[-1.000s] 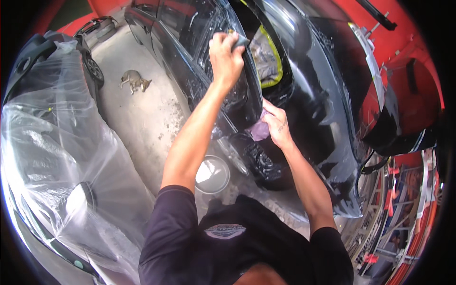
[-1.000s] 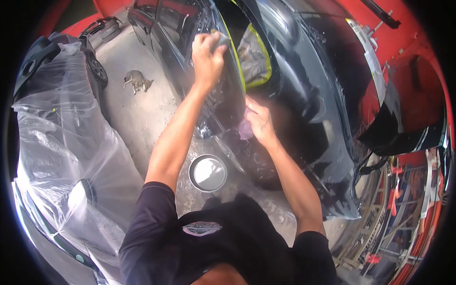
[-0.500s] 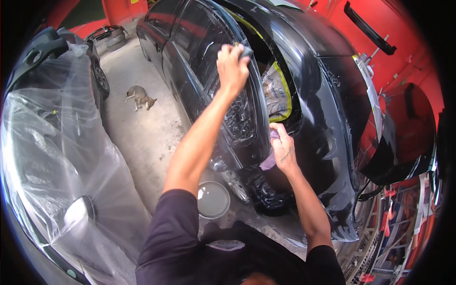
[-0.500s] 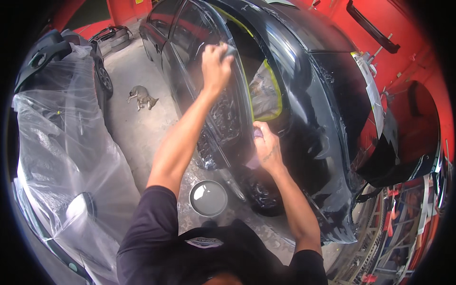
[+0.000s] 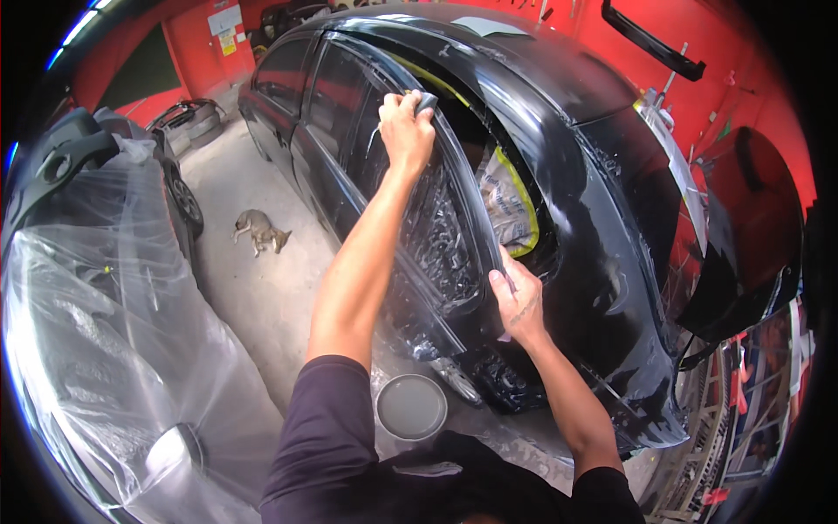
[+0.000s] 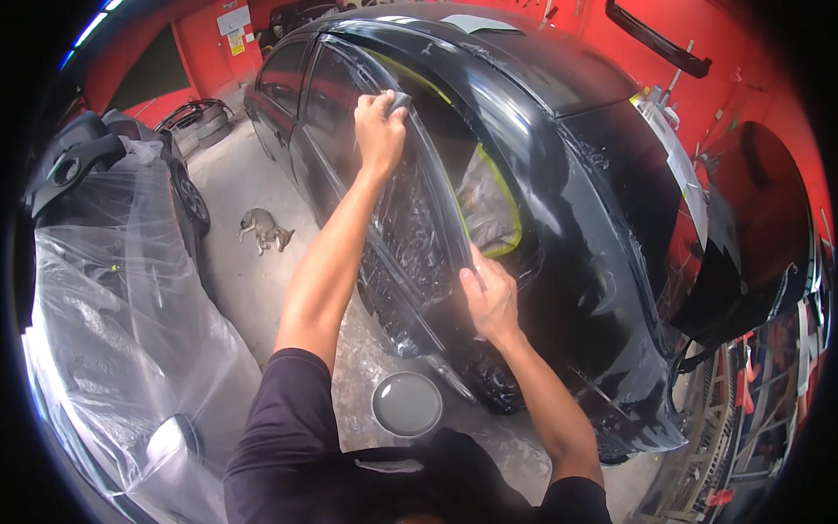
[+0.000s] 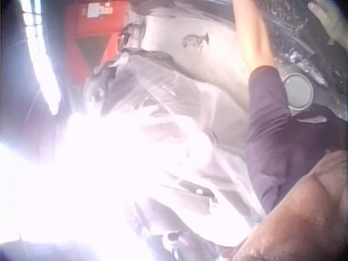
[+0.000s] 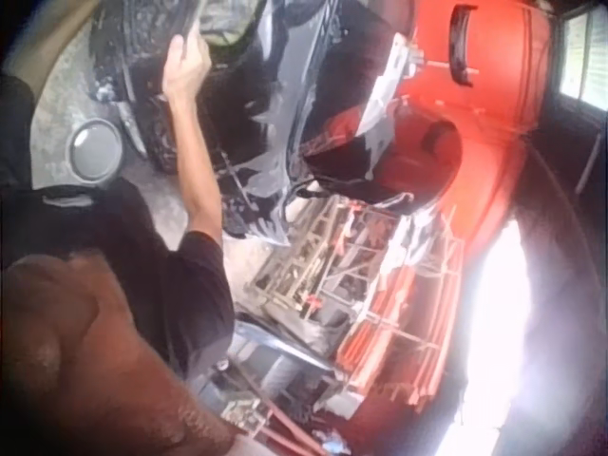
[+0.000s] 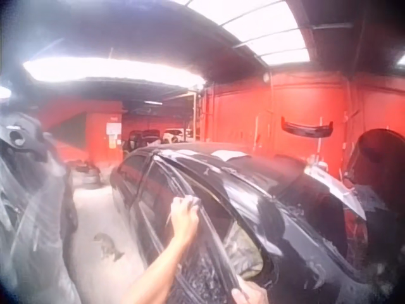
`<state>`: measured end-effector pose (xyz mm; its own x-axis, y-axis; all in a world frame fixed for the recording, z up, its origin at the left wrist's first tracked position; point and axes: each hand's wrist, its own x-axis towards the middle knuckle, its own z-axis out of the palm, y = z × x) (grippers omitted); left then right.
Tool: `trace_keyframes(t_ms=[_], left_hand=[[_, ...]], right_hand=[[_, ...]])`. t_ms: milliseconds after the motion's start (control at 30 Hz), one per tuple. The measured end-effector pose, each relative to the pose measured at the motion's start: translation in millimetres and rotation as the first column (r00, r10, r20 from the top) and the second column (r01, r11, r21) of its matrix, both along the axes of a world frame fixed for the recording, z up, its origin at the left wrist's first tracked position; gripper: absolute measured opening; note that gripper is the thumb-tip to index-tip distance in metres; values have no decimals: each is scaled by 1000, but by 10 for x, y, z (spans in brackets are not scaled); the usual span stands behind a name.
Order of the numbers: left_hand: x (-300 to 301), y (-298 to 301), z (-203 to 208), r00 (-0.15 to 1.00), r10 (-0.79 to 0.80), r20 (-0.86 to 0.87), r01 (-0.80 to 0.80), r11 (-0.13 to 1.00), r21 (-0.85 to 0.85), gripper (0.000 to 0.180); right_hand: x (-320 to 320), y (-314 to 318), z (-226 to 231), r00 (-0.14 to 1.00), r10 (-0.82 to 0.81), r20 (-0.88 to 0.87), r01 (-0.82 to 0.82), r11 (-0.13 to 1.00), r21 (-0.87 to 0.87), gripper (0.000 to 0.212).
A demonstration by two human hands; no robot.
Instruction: The person applies a transparent protective film to the rear quarter panel of a black car. They use a squeegee to smooth the film and a purple cloth to wipe the surface, working methodically along the panel's curves and edges.
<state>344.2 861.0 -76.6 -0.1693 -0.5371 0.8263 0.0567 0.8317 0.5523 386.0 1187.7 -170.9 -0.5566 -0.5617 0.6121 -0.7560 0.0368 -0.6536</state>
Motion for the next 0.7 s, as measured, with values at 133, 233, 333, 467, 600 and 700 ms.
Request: trace_keyframes(t_ms=[133,233,333,467,600,700], left_hand=[[391,1018,-784,970,-236,-64,226,964,-142,43],[558,1196,-867,953,-302,-23,296,945,-136,47],[-29,420,-462,981,-192,-26,188,975,-117,40],[-380,-376,-4,999,0,-40,0,1000,14,35],[-92,626,-619,986,-159,-42,160,987,8,32],[186,941,-773,974,-221,-49,220,975,-25,30]], right_hand=[[-65,101,-56,997,-35,66,36,999,-16,48],[-73,96,-58,995,-56,77,55,998,22,48],[-163,95,-59,995,-69,66,68,997,26,47],[-278,76,-16,997,-23,72,23,1000,1,45],[-383,130,-81,994,-38,104,38,999,3,45],[-329,118,-65,995,-15,102,14,1000,9,46]])
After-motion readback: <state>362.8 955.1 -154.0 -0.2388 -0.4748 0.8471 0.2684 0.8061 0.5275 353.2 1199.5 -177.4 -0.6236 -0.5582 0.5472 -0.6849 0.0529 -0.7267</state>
